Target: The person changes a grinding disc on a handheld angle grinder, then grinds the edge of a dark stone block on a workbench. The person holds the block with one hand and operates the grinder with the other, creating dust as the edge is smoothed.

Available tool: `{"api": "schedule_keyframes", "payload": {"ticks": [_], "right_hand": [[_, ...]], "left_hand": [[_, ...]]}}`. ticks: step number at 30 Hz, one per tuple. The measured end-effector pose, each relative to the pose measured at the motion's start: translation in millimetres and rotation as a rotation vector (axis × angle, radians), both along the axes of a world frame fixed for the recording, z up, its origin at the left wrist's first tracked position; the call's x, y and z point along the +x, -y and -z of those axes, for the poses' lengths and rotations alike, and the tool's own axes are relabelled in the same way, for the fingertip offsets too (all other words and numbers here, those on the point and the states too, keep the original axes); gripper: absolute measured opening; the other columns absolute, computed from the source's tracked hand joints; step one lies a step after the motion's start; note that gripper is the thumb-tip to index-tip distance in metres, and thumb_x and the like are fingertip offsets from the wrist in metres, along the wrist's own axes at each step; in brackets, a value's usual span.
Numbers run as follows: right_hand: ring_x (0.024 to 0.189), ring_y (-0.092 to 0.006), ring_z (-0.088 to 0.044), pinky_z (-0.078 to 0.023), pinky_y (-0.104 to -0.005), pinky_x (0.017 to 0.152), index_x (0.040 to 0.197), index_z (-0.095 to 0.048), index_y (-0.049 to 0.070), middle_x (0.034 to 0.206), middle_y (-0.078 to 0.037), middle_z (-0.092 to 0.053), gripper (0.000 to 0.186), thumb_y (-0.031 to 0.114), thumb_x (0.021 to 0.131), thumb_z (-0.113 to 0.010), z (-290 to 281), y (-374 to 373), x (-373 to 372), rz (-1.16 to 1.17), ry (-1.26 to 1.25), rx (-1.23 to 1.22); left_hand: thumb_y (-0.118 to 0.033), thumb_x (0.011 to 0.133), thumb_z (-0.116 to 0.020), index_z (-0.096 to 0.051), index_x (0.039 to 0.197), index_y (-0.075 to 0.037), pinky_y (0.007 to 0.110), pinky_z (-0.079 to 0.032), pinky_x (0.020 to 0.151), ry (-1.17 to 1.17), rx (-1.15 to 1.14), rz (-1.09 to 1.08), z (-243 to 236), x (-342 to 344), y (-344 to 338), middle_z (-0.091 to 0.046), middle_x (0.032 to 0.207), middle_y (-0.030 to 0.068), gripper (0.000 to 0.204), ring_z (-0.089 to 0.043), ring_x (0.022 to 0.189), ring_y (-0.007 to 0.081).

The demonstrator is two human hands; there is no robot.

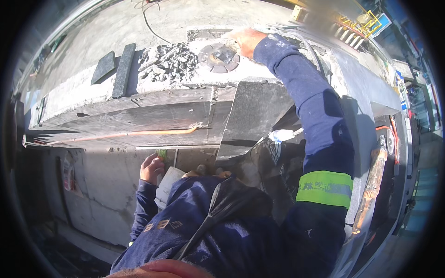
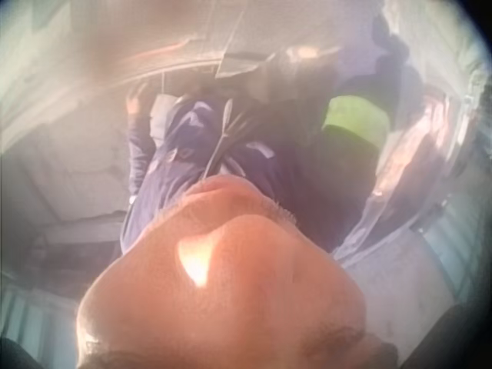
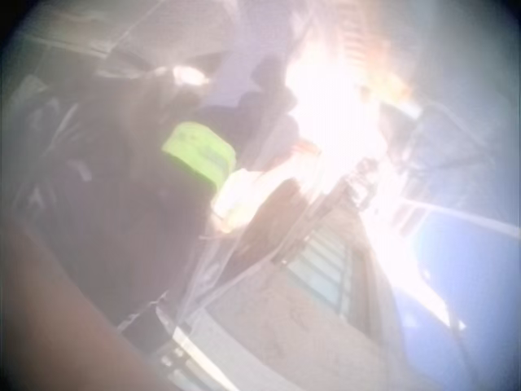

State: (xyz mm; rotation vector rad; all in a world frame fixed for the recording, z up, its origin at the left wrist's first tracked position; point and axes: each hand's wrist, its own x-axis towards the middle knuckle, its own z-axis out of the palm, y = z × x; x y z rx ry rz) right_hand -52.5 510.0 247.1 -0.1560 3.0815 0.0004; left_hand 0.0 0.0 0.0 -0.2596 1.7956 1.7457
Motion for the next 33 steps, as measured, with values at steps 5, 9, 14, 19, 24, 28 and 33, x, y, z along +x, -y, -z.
{"api": "schedule_keyframes", "payload": {"ticks": [5,9,14,19,24,28,33], "right_hand": [[0.1,-0.0357,-0.064,-0.052,-0.0416,0.088,0.132,-0.053,0.015,0.106,-0.016,-0.067,0.073,0.012,0.065,-0.082,0.1,-0.8,-14.6,0.094,0.105,0.088],[0.099,-0.0345,-0.064,-0.052,-0.0445,0.081,0.115,-0.057,0.01,0.102,-0.015,-0.067,0.07,0.014,0.054,-0.091,-15.6,6.5,-15.0,0.161,0.168,0.164],[0.091,-0.0368,-0.065,-0.05,-0.0458,0.075,0.11,-0.055,0.009,0.094,-0.017,-0.066,0.056,0.009,0.063,-0.085,-26.1,12.0,6.7,0.045,-0.035,0.075],[0.092,-0.0385,-0.064,-0.051,-0.046,0.078,0.112,-0.054,0.009,0.095,-0.017,-0.065,0.055,0.009,0.065,-0.084,-17.5,17.0,14.1,0.024,-0.174,0.093],[0.1,-0.0356,-0.061,-0.051,-0.0437,0.085,0.112,-0.055,0.009,0.104,-0.015,-0.062,0.05,0.008,0.068,-0.08,-10.6,28.0,25.4,0.005,-0.389,0.189],[0.107,-0.0324,-0.056,-0.05,-0.0411,0.089,0.113,-0.055,0.009,0.108,-0.012,-0.059,0.047,0.007,0.071,-0.075,-14.1,39.1,33.5,-0.073,-0.521,0.271],[0.107,-0.0291,-0.055,-0.049,-0.0405,0.092,0.112,-0.054,0.01,0.108,-0.01,-0.056,0.037,0.011,0.077,-0.065,-24.0,64.3,49.5,-0.084,-0.613,0.365]], "left_hand": [[-0.018,0.089,-0.064,-0.056,0.128,-0.002,0.031,-0.055,0.065,0.02,0.069,-0.036,11.5,9.7,-14.0,-0.063,0.103,0.01,0.043,-0.066,0.084,0.0191],[-0.019,0.09,-0.063,-0.056,0.129,-0.003,0.031,-0.055,0.066,0.06,0.098,-0.065,21.5,20.9,-7.2,-0.064,0.104,0.0101,0.043,-0.066,0.084,0.0198],[-0.02,0.09,-0.063,-0.056,0.129,-0.003,0.032,-0.055,0.066,0.061,0.083,-0.046,31.5,20.5,-0.7,-0.065,0.103,0.0104,0.043,-0.067,0.084,0.0209],[-0.015,0.091,-0.06,-0.054,0.128,0.002,0.028,-0.053,0.065,0.029,0.101,0.017,26.0,10.9,-15.2,-0.063,0.096,0.0069,0.041,-0.063,0.079,0.015],[-0.006,0.089,-0.064,-0.054,0.127,0.003,0.026,-0.05,0.067,-0.136,0.198,0.048,-14.2,-6.3,-56.7,-0.061,0.094,0.0066,0.04,-0.059,0.077,0.0125],[-0.007,0.09,-0.067,-0.055,0.126,0.001,0.027,-0.048,0.081,-0.684,0.317,0.105,-90.1,-24.4,-103.9,-0.06,0.105,0.0067,0.038,-0.058,0.091,0.0133],[-0.018,0.09,-0.07,-0.054,0.127,0.003,0.031,-0.053,0.079,-1.14,0.32,0.198,-192.3,-69.5,-191.4,-0.061,0.11,0.0144,0.046,-0.063,0.091,0.0188]]}}
